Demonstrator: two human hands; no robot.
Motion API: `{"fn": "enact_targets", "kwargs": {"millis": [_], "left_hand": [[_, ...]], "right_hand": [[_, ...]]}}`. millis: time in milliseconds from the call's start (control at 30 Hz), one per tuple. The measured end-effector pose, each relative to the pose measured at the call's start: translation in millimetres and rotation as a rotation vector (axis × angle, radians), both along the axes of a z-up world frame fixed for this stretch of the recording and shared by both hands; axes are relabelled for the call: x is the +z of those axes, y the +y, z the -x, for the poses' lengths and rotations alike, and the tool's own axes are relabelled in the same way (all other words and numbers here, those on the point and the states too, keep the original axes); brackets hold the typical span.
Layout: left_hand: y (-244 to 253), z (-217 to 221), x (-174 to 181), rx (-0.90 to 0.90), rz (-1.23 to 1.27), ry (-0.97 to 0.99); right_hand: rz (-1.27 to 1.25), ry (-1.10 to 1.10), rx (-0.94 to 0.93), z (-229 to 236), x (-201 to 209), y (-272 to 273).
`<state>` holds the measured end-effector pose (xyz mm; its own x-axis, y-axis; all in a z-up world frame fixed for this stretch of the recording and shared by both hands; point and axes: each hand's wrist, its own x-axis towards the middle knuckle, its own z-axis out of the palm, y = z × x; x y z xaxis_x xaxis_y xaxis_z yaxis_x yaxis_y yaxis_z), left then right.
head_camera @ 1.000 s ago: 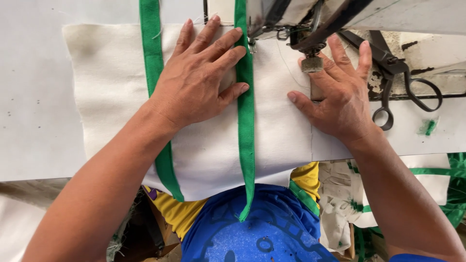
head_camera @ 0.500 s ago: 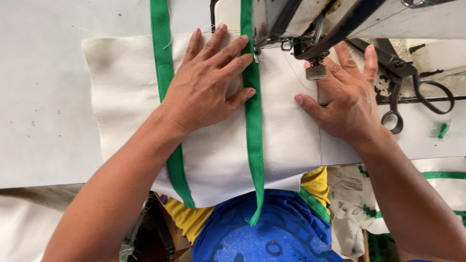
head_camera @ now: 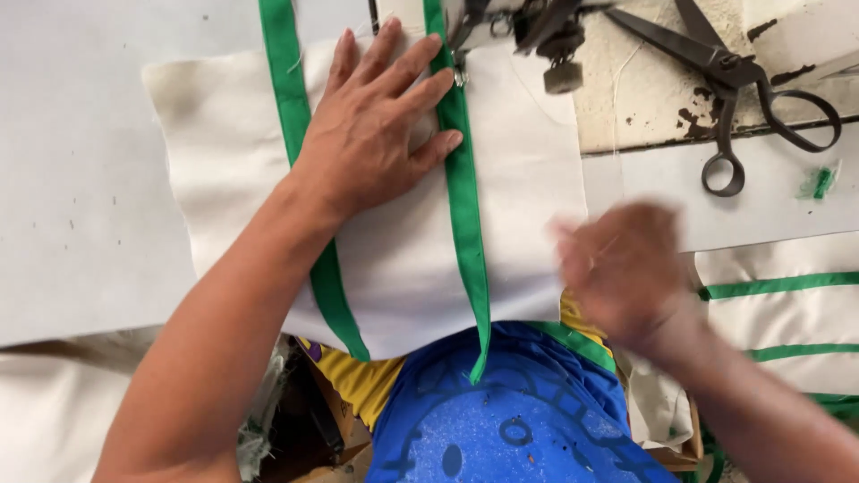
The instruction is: Sewing green straps onto white fabric panels using an industrial sewing machine to manufacture bags.
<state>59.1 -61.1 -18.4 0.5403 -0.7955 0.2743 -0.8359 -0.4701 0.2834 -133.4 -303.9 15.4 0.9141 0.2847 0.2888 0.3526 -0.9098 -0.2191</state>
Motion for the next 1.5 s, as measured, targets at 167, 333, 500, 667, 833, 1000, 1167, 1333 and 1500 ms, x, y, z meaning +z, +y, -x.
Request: {"fn": "enact_targets", "kwargs": {"millis": [167,333,500,667,833,1000,1167,1333,1500], "left_hand": [[3.7,32.6,7.1,0.083,-0.003,-0.295],[29.7,184.7,73.3,0.197,0.357,0.411],[27.2,287.6,-44.0,0.499,0.692,1.789],[-17.3,310.6,-175.6,0.609,1.697,1.811],[-17.7,322.8,-66.0,0.724,1.601,1.832],[-16.9,327.8,-59.3,0.753,1.549,1.847],[-17.4,320.5,-38.6,0.865,1.595,1.902],[-26.8,318.0,-94.4,0.992,1.665,1.861],[-34.3,298.3,-51.1,1.035,1.621,1.827]], "right_hand": [[0.088,-0.076,0.360,51.7,-10.2,55.7],[0.007,-0.249,0.326,64.9,-17.4,55.7],[-0.111,-0.402,0.311,84.5,-47.8,49.1],[-0.189,-0.477,0.387,100.8,-70.3,55.4],[-0.202,-0.435,0.273,113.5,-67.1,62.3],[-0.272,-0.430,0.224,120.3,-69.3,66.6],[-0.296,-0.404,0.225,116.9,-59.6,69.1],[-0.328,-0.405,0.282,111.3,-55.2,63.8],[-0.281,-0.398,0.287,107.7,-58.8,59.7]]}}
